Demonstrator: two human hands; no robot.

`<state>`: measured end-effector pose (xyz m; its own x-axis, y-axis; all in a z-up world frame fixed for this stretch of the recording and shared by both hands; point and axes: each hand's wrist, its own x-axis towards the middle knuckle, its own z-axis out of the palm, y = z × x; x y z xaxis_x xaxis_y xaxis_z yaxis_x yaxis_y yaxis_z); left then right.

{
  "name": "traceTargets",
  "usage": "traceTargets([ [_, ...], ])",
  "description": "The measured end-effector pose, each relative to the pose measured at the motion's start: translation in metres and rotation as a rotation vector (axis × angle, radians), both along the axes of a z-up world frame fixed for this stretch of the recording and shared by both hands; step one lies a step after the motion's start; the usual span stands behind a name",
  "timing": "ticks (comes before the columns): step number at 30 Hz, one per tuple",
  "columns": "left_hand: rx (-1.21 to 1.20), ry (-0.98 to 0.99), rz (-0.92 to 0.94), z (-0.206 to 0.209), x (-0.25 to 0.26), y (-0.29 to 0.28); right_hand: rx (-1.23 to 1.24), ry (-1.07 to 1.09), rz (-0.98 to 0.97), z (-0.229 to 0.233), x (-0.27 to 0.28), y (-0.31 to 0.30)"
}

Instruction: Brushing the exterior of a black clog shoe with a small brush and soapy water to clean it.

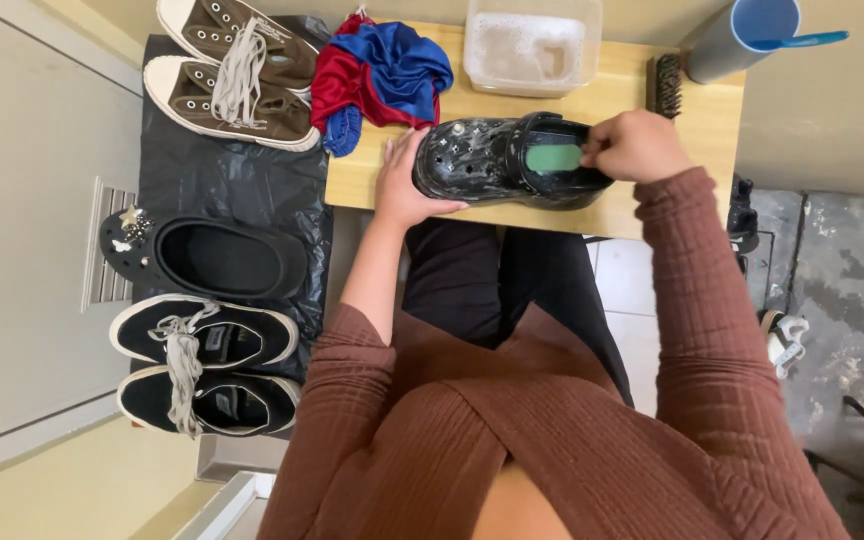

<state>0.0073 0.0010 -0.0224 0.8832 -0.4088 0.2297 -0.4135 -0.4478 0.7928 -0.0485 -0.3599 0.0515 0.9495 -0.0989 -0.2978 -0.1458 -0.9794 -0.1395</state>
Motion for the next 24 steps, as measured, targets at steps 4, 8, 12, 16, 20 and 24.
traceTargets([
  [4, 0.003, -0.007, 0.01, -0.006, 0.004, 0.001, 0.051, -0.125, 0.053, -0.036, 0.006, 0.042],
  [8, 0.099, 0.0, -0.002, 0.001, -0.001, 0.002, 0.182, 0.039, 0.044, 0.043, -0.01, 0.029],
  [12, 0.127, -0.035, -0.013, 0.002, 0.002, -0.002, 0.205, -0.067, -0.015, 0.04, -0.009, 0.006],
  [16, 0.127, -0.05, -0.008, 0.002, 0.004, -0.003, 0.453, 0.031, 0.054, 0.056, -0.021, 0.03],
  [20, 0.156, -0.011, -0.004, 0.003, -0.003, -0.001, 0.175, 0.179, -0.103, 0.093, -0.029, -0.01],
  [24, 0.154, 0.006, -0.002, 0.01, -0.002, -0.003, 0.18, -0.318, -0.055, 0.074, -0.006, -0.057],
])
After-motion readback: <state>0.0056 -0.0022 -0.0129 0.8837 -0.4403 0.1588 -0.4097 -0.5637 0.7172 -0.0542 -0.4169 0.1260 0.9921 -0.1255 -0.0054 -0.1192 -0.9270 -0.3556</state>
